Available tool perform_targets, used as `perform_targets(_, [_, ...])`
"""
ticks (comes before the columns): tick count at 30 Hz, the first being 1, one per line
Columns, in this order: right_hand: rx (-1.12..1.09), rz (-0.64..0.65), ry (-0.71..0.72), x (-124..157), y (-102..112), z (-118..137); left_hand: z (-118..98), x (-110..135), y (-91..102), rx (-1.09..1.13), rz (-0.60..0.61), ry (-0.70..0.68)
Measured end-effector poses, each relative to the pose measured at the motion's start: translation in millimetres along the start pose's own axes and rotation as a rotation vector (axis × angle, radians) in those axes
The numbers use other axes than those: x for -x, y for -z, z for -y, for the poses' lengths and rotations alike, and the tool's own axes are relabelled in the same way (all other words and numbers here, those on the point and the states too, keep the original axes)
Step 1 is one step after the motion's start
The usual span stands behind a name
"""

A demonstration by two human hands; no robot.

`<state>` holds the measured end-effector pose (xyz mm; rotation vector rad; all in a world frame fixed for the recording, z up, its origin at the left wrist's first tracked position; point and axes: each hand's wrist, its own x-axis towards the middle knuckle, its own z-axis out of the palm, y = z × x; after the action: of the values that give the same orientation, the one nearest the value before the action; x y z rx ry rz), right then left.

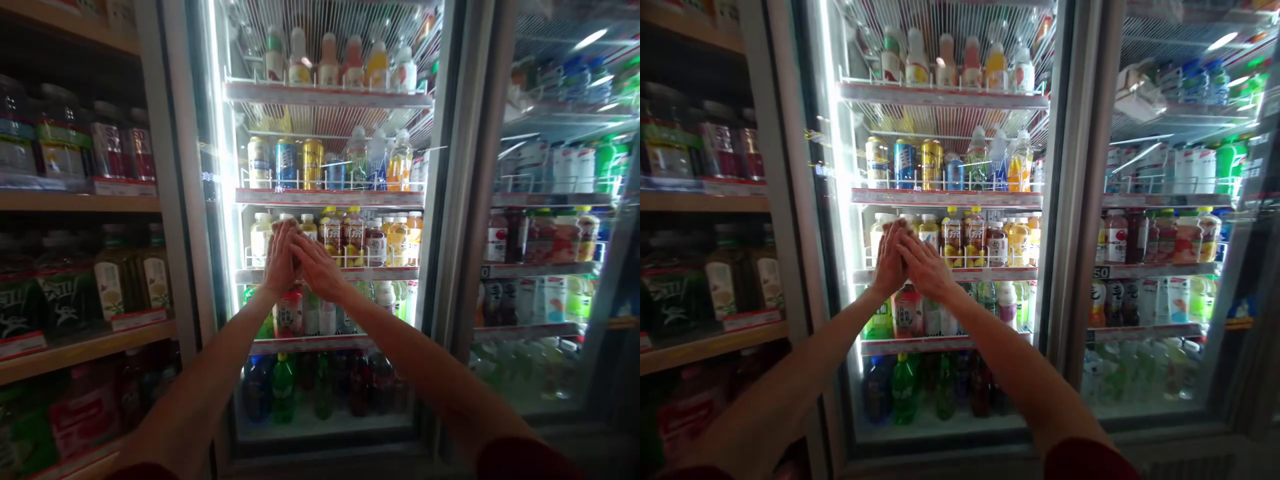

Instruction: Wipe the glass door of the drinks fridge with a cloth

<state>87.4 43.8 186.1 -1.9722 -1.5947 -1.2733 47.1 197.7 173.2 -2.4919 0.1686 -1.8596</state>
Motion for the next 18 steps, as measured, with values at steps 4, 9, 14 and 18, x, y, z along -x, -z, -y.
perform_targets(4, [-0.012, 0.029, -0.063, -25.1, -15.0, 17.9, 18.8, 22.5, 22.4, -0.034, 0.03, 0.045])
perform_targets(9, [0.049, -0.079, -0.142, -41.7, -35.7, 32.2, 45.7, 52.8, 49.8, -0.135, 0.076, 0.08])
perform_targets(14, [0.098, -0.046, 0.026, -32.0, -46.4, 31.7, 48.0, 67.9, 52.3, -0.193, 0.113, 0.19])
perform_targets(18, [0.11, -0.084, -0.093, 0.1, -37.0, -1.2, 41.3, 77.9, 50.3, -0.188, 0.145, 0.22])
